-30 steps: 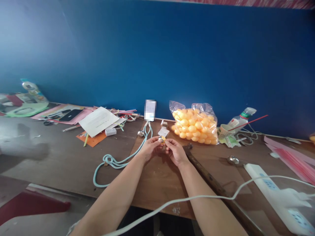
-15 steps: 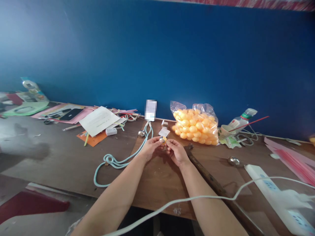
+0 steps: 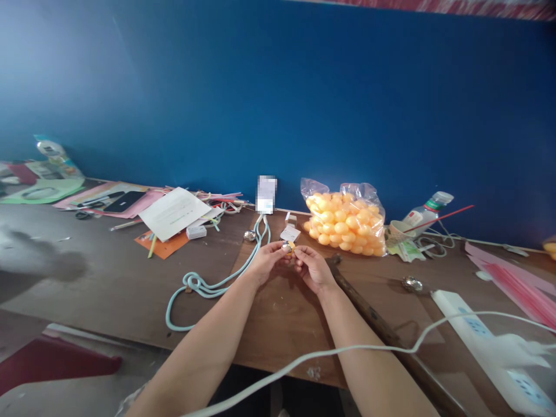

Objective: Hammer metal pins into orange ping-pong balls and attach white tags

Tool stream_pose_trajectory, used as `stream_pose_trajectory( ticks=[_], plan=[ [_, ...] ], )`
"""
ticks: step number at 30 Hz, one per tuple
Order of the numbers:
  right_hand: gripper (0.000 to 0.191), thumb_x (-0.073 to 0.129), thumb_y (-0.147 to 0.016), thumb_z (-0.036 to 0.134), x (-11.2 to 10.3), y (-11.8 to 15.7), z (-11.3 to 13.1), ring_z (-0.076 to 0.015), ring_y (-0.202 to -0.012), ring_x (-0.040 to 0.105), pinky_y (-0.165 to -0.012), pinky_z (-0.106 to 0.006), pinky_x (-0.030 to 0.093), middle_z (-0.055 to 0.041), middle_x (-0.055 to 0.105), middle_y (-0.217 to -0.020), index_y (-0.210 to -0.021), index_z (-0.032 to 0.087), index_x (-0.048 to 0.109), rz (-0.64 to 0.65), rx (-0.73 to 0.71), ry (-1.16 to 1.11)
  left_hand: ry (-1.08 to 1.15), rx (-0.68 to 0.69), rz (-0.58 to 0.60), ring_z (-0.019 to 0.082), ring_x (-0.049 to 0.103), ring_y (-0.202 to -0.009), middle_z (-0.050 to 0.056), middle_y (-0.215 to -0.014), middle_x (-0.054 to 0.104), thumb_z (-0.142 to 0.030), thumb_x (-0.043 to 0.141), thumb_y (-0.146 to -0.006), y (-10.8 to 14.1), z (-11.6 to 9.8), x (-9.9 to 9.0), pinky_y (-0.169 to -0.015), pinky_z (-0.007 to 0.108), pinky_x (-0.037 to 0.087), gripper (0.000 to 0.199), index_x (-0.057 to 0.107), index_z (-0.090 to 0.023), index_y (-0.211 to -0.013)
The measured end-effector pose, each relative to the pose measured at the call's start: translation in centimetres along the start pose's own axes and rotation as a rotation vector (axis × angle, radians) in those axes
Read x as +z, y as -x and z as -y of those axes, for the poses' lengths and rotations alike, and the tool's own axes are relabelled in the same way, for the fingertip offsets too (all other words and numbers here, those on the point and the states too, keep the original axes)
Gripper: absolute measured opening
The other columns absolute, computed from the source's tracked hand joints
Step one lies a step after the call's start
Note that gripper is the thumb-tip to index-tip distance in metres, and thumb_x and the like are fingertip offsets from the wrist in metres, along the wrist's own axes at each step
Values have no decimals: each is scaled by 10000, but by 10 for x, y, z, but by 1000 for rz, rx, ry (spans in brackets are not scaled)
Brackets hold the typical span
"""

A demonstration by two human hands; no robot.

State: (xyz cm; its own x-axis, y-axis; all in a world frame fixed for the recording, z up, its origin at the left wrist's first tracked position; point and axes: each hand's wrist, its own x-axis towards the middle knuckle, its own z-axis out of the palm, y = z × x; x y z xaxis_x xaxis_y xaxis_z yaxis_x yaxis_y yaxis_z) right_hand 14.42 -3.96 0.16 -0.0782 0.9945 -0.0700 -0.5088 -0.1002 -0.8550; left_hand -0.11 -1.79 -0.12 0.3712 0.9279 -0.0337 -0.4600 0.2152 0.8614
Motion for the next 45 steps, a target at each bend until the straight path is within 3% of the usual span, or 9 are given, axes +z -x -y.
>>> stream_pose_trajectory(
  ticks=[24, 45],
  plan=[
    [267, 840, -591, 320, -2, -1, 1, -60, -507, 411, -442, -197, 340, 32, 587, -659, -707, 187, 640, -5, 5, 18, -15, 5, -33, 111, 614, -665, 85, -825, 695, -355, 801, -665, -2, 1, 1, -670, 244, 493, 389, 707, -96, -941],
    [281, 852, -567, 314, -2, -1, -1, -61, -501, 424, -435, -173, 398, 36, 564, -597, -706, 178, 649, -37, -3, 63, -107, 18, -41, 106, 592, -655, 77, -800, 679, -396, 803, -642, 1, -2, 3, -670, 249, 479, 434, 711, -90, -936]
  ],
)
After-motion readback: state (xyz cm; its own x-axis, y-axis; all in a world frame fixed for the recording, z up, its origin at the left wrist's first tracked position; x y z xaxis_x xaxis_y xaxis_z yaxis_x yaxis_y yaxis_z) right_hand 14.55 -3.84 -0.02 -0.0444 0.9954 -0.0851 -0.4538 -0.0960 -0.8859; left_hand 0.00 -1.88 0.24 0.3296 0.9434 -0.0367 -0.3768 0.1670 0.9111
